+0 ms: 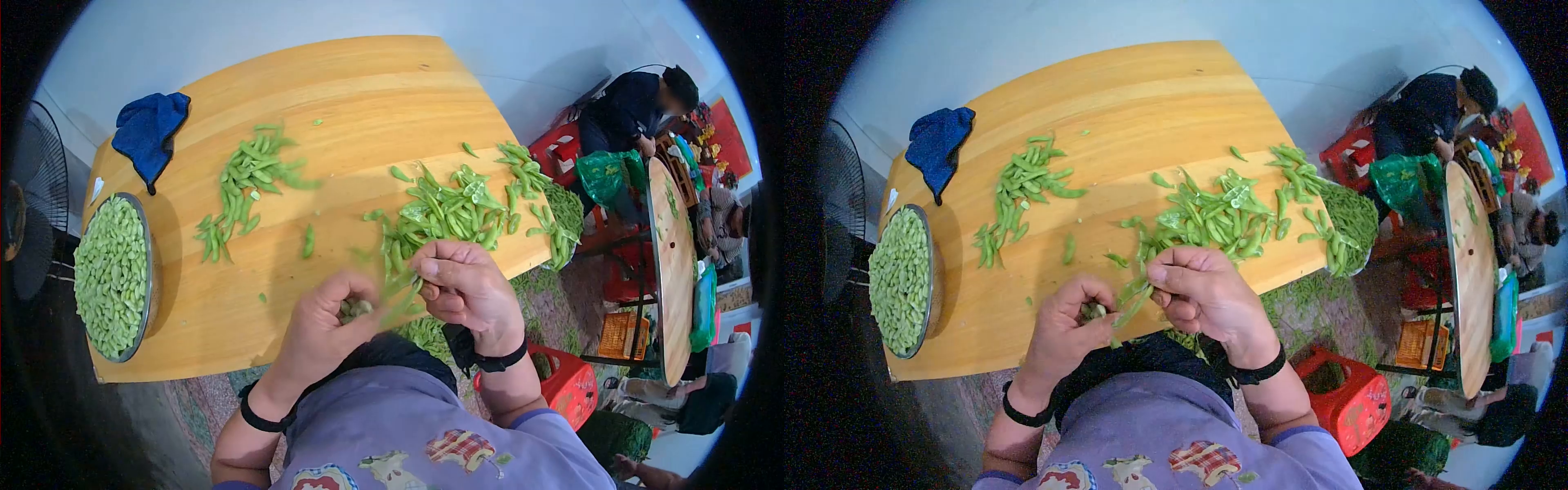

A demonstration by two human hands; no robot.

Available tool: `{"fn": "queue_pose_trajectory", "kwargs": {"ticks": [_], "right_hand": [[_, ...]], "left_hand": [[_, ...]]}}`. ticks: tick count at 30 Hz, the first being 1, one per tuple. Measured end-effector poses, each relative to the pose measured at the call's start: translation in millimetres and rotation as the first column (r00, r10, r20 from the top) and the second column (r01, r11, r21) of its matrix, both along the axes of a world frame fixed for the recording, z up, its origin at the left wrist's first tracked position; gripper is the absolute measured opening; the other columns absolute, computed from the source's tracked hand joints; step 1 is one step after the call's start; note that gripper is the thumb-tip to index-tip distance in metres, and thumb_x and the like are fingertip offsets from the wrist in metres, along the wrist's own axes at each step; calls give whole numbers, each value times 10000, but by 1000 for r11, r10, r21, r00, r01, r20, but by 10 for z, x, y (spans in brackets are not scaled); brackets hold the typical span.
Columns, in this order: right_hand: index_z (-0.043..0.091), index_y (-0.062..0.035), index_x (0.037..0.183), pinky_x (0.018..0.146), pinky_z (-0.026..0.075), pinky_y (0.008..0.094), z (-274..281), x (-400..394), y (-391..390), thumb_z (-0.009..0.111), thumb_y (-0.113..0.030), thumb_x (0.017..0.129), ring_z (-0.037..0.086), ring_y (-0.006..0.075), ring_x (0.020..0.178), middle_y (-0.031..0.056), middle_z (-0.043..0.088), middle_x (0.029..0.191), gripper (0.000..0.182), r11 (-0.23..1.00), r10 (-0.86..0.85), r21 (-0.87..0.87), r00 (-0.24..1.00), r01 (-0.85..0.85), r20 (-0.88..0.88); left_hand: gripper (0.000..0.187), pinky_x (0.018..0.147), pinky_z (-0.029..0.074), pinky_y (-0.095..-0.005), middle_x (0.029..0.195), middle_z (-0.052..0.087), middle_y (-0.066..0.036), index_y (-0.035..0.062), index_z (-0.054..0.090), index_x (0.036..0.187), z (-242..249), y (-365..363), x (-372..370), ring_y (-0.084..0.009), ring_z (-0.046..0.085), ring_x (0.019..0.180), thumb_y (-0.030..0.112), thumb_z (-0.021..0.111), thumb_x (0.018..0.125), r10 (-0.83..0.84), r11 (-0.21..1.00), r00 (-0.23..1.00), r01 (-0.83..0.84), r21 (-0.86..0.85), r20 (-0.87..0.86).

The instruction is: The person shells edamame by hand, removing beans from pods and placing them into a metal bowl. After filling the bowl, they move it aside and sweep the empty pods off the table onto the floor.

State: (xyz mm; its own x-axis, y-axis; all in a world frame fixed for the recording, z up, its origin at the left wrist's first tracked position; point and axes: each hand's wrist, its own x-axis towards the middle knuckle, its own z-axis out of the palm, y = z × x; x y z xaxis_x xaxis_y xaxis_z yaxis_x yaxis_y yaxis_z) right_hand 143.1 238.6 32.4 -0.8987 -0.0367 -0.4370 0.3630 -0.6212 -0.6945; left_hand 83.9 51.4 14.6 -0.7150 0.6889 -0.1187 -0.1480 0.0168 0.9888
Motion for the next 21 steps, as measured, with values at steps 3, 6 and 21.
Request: {"fn": "queue_pose_trajectory", "kwargs": {"ticks": [3, 6, 21], "right_hand": [[530, -4, 836, 314, 275, 184, 28, -35, 0, 564, -111, 830, 375, 49, 375, 40, 508, 617, 112, 997, 32, 73, 999, -31, -5], [530, -9, 817, 315, 265, 184, 33, -52, 12, 559, -101, 833, 363, 47, 368, 39, 507, 612, 99, 1000, 2, 16, 1000, -1, -15], [402, 48, 1211, 398, 325, 185, 2, -201, 289, 529, -30, 818, 456, 78, 487, 90, 582, 776, 420, 826, -239, 426, 914, 369, -328]], "left_hand": [[109, 531, 339, -155, 745, 495, 40, 62, 519, 795, 40, 37, 22, -3, 426, 618, 20, 614, 759, 43, 999, 997, -45, 22, 71], [97, 527, 350, -161, 702, 504, 44, 64, 535, 792, -46, -4, -17, -10, 435, 607, 9, 608, 760, -11, 998, 997, 6, -66, -76], [163, 595, 436, -336, 699, 582, -144, 2, 601, 759, -54, 228, -1610, -242, 577, 657, 164, 608, 751, -49, 772, 534, -517, -371, -844]]}}
